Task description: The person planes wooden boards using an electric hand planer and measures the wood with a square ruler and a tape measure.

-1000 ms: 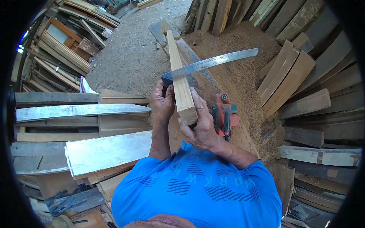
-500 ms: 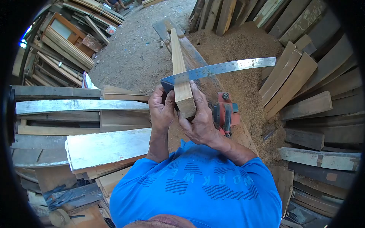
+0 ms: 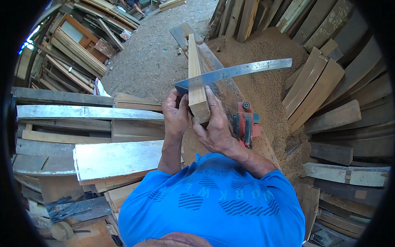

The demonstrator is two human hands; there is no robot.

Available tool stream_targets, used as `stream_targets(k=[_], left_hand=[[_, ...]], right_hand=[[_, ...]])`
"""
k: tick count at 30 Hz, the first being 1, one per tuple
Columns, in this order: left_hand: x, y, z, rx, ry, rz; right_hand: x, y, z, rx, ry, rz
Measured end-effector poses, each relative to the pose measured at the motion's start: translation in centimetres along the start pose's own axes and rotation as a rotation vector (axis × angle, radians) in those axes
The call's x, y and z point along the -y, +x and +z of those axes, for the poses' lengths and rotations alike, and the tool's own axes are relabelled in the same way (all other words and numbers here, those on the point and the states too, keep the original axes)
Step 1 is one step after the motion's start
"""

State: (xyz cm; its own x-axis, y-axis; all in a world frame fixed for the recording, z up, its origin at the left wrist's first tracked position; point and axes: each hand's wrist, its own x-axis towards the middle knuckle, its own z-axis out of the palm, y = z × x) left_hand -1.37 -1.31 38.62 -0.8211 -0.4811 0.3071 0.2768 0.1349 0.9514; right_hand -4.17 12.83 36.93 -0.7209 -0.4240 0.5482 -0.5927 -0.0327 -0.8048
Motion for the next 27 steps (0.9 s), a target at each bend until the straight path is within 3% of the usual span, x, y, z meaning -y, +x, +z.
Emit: stream_targets(k=[2, 6, 8, 27], left_hand=[[1.3, 2.6, -0.4, -0.054, 0.331, 0.048], [12.3, 9.6, -1.2, -0.157, 0.057, 0.042], [14.6, 10.9, -1.1, -0.175, -0.016, 0.029], [13.9, 10.7, -0.4, -0.139, -0.032, -0.057]], right_hand=[[0.2, 0.1, -0.1, -0.003, 0.001, -0.023], [-0.3, -0.6, 0.4, 0.018, -0.020, -0.006], [-0.2, -0.7, 0.5, 0.023, 0.002, 0.009], [-0.3, -0.9, 0.0, 0.030, 0.052, 0.024]])
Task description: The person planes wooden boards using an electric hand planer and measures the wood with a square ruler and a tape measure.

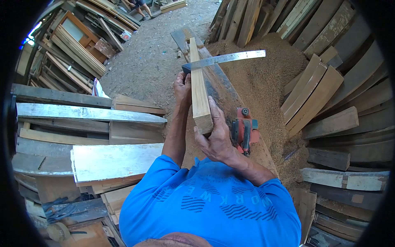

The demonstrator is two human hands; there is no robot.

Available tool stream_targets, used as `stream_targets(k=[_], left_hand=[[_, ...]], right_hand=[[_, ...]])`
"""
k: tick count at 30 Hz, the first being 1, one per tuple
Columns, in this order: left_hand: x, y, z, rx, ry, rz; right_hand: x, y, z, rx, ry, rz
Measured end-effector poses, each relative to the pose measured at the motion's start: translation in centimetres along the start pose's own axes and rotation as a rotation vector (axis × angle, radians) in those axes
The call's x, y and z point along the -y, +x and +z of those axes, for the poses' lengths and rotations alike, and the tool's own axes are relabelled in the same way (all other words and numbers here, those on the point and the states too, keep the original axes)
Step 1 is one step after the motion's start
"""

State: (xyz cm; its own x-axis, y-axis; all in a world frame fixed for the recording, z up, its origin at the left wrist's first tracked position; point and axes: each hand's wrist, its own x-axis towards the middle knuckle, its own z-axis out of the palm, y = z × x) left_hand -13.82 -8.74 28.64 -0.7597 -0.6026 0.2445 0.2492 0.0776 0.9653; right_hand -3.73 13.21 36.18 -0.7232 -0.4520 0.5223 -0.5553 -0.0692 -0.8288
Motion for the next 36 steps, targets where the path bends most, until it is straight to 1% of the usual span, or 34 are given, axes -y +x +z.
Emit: stream_targets(k=[4, 5, 7, 9, 11, 12, 13, 15, 16, 18, 19, 20, 22, 23, 24, 25, 26, 27, 28, 31, 36], left_hand=[[-1.1, -0.7, 0.1, -0.011, -0.044, -0.024], [-1.1, -1.0, -0.4, -0.062, -0.026, -0.020], [-1.8, -1.2, -2.0, -0.154, -0.001, -0.002], [-4.0, -2.3, -4.8, -0.363, -0.096, -0.032], [-4.8, -3.5, -10.0, -0.454, 0.030, 0.019], [-6.0, -4.7, -11.8, -0.454, 0.088, 0.004], [-7.1, -6.0, -12.9, -0.453, 0.145, -0.008], [-7.9, -9.3, -14.3, -0.235, 0.186, -0.127], [-8.2, -10.5, -14.8, -0.130, 0.208, -0.185], [-6.8, -12.7, -12.4, 0.126, 0.035, -0.264], [-5.9, -13.5, -10.6, 0.234, -0.078, -0.342], [-5.2, -14.1, -8.6, 0.344, -0.191, -0.417], [-5.7, -14.2, -4.0, 0.507, -0.417, -0.618], [-5.0, -13.7, -2.3, 0.670, -0.694, -0.677], [-4.4, -13.3, -0.8, 0.828, -0.977, -0.730], [-6.6, -13.3, 1.4, 0.637, -0.990, -0.757], [-11.0, -13.4, 4.0, 0.448, -0.996, -0.779], [-13.4, -13.2, 5.6, 0.261, -0.995, -0.794], [-11.9, -12.8, 5.1, 0.370, -1.057, -0.755], [-13.6, -12.9, 5.3, 0.413, -1.071, -0.734], [-12.4, -12.3, 4.8, 0.399, -1.068, -0.697]], right_hand=[[-0.1, 0.0, -0.2, 0.010, -0.042, -0.018], [0.0, 0.0, -0.4, 0.014, -0.045, -0.017], [0.0, -0.1, -1.0, -0.001, 0.051, 0.050], [0.4, -0.2, -1.6, -0.048, 0.142, 0.138], [1.2, -0.1, -2.5, -0.122, 0.231, 0.242], [0.6, -0.4, -2.5, -0.212, 0.210, 0.268], [0.7, -0.1, -2.8, -0.239, 0.236, 0.296], [1.2, 0.6, -3.7, -0.291, 0.289, 0.348], [1.3, 1.0, -3.5, -0.373, 0.281, 0.352], [1.3, 1.9, -3.6, -0.432, 0.334, 0.348], [1.3, 2.3, -3.7, -0.460, 0.360, 0.348], [1.6, 2.8, -4.0, -0.441, 0.375, 0.369], [1.9, 3.6, -3.9, -0.393, 0.398, 0.350], [2.2, 3.8, -3.8, -0.372, 0.407, 0.343], [3.5, 4.0, -4.0, -0.336, 0.414, 0.453], [3.4, 4.0, -3.4, -0.348, 0.412, 0.391], [3.1, 4.2, -2.8, -0.362, 0.408, 0.327], [2.8, 4.4, -2.7, -0.376, 0.404, 0.260], [2.8, 4.5, -3.0, -0.349, 0.381, 0.266], [3.0, 5.0, -3.3, -0.383, 0.339, 0.267], [3.9, 5.0, -3.5, -0.313, 0.395, 0.288]])
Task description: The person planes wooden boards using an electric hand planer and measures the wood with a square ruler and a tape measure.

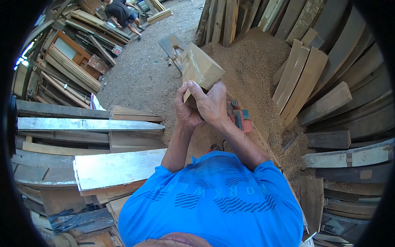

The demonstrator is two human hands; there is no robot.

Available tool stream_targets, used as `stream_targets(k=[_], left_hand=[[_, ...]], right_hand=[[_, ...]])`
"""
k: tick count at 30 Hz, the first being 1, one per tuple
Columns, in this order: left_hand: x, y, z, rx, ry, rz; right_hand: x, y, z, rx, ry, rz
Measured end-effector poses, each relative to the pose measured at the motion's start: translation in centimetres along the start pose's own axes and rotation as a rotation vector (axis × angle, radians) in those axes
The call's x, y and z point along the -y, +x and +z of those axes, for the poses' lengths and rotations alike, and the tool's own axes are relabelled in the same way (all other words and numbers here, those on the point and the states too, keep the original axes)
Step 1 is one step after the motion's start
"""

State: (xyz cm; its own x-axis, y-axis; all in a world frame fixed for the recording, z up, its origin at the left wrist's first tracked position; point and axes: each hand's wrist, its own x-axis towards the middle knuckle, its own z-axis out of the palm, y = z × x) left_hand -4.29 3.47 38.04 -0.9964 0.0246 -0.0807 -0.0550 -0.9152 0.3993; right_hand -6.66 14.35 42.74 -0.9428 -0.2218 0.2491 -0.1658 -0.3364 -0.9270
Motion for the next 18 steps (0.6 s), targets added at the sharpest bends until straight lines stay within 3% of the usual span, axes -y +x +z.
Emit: stream_targets(k=[7, 10, 13, 16, 18], left_hand=[[-0.2, -0.5, 0.2, -0.055, 0.008, 0.011], [-2.0, -0.6, -7.2, 0.337, -0.116, -0.241], [-2.5, -4.3, -8.6, -0.053, 0.028, -0.176], [-1.0, -7.4, -9.7, -0.221, -0.057, -0.179], [0.0, -9.5, -12.0, -0.246, -0.118, -0.185]], right_hand=[[-1.7, 0.3, -0.4, 0.034, -0.074, -0.142], [-1.3, -0.5, -2.5, 0.142, 0.068, 0.152], [-2.5, -1.9, -4.7, 0.272, 0.392, 0.493], [-7.6, -5.8, -5.9, 0.250, 0.325, 0.770], [-11.9, -8.2, -8.5, 0.387, 0.490, 0.906]])
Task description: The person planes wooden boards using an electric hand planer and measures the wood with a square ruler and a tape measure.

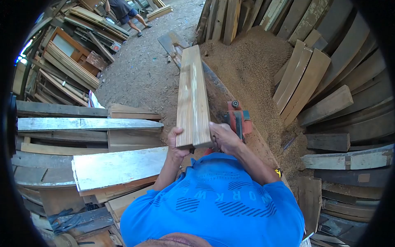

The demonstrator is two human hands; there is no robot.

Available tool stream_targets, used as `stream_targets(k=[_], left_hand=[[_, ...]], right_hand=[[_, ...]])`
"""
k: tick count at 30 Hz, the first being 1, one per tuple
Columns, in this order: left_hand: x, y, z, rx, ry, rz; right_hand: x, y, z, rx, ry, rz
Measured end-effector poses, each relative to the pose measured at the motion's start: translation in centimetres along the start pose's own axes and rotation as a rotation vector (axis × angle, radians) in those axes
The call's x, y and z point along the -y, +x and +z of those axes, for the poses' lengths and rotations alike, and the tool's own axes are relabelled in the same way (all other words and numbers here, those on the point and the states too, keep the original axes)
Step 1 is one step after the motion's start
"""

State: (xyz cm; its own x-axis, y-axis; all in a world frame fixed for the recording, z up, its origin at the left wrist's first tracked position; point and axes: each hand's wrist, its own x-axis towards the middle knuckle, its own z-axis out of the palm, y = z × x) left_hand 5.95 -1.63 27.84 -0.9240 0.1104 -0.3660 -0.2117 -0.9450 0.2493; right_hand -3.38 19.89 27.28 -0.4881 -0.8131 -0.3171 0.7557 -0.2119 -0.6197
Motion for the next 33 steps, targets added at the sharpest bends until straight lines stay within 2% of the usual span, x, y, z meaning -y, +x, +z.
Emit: stream_targets(k=[2, 4, 7, 8, 11, 12, 14, 16, 18, 21, 24, 26, 28, 31, 33], left_hand=[[0.7, -0.6, -2.5, -0.026, -0.025, 0.010], [2.1, -0.5, -3.5, -0.059, -0.018, 0.043], [3.9, -0.5, -2.3, -0.029, -0.087, 0.061], [4.0, -0.5, -1.9, 0.027, -0.151, 0.030], [4.0, 0.4, -3.4, 0.150, -0.262, -0.020], [3.8, 0.7, -3.4, 0.227, -0.304, -0.041], [3.9, 1.5, -3.2, 0.392, -0.393, -0.089], [4.3, 1.7, -3.0, 0.327, -0.360, -0.084], [4.7, 1.9, -3.3, 0.275, -0.314, -0.085], [5.2, 2.6, -3.6, 0.258, -0.244, -0.079], [5.7, 3.0, -1.7, 0.288, -0.211, -0.075], [5.9, 3.3, -0.2, 0.306, -0.209, -0.068], [5.4, 3.5, 2.5, 0.427, -0.226, -0.164], [5.5, 3.9, 3.5, 0.502, -0.336, -0.269], [5.8, 4.8, 3.4, 0.528, -0.438, -0.308]], right_hand=[[-2.1, 0.5, -2.2, 0.043, 0.106, 0.112], [-3.3, 0.9, -3.0, -0.041, 0.192, 0.193], [-4.5, 3.0, -2.4, -0.035, 0.161, 0.119], [-3.8, 3.3, -2.7, 0.062, 0.287, 0.162], [-4.5, 5.5, -3.3, 0.143, 0.049, 0.162], [-4.0, 5.5, -2.4, 0.155, 0.197, 0.201], [-3.5, 6.7, -3.3, 0.311, 0.218, 0.020], [-1.7, 7.4, -3.5, 0.367, 0.215, -0.062], [0.3, 7.6, -3.5, 0.315, 0.199, -0.062], [1.3, 7.9, -3.0, -0.104, 0.019, -0.037], [4.2, 7.0, -2.0, -0.296, 0.243, -0.079], [6.8, 5.0, -0.5, -0.323, 0.265, -0.193], [8.7, 3.9, -1.4, -0.307, 0.258, -0.319], [11.7, 1.9, -3.0, -0.324, 0.232, -0.627], [12.1, 1.7, -8.0, -0.435, -0.056, -0.759]])
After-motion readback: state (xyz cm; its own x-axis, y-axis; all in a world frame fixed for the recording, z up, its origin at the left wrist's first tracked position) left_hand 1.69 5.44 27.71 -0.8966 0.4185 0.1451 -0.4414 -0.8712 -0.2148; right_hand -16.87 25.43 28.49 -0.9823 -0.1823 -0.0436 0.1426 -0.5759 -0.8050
